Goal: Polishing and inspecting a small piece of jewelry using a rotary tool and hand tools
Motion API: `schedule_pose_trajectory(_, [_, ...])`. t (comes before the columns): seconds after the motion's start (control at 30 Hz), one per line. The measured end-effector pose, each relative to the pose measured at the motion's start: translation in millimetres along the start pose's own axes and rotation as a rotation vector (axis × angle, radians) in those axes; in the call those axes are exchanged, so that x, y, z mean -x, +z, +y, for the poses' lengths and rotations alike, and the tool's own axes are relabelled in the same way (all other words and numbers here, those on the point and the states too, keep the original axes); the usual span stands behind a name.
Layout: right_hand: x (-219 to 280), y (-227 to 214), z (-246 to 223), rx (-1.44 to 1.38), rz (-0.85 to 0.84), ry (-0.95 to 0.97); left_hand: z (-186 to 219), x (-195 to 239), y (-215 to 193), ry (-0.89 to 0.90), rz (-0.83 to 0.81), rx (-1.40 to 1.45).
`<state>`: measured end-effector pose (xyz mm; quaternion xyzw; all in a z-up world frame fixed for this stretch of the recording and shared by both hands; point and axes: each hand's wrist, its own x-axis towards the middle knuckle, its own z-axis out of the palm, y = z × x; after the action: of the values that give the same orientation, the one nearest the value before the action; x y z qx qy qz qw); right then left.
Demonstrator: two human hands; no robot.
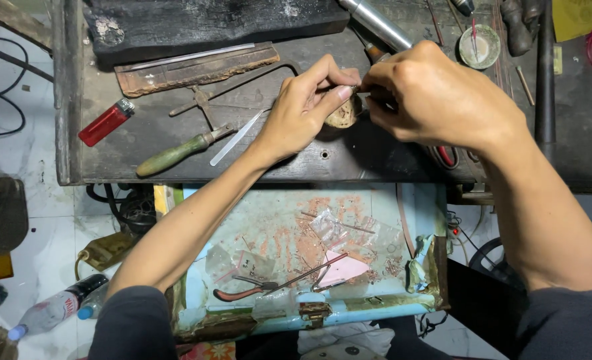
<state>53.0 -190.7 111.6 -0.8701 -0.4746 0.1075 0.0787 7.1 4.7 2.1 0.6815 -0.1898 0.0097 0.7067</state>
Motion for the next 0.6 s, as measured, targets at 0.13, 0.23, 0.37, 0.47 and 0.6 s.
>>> schedule_pose_trajectory(0.13, [-5,-5,3,0.026,-0.079,0.097,-3,0,0,0.005,-0.006,0.013])
schedule_pose_trajectory(0.23, [-13,-14,3,0.033,-0.149,0.082,0,0,0,-0.003,-0.009,-0.016])
schedule_pose_trajectory(0.37, [-13,-22,-4,0.034,-0.199,0.08,-5,5,5,0.001,0.039,-0.085])
schedule_pose_trajectory(0.47, [12,-19,-4,0.009,0.052,-0.005,-6,4,3,0.028,0.06,0.049])
schedule_pose_trajectory(0.6, [36,8,3,-0.065,0.619,-0.106,9,0,-2,0.085,0.064,0.183])
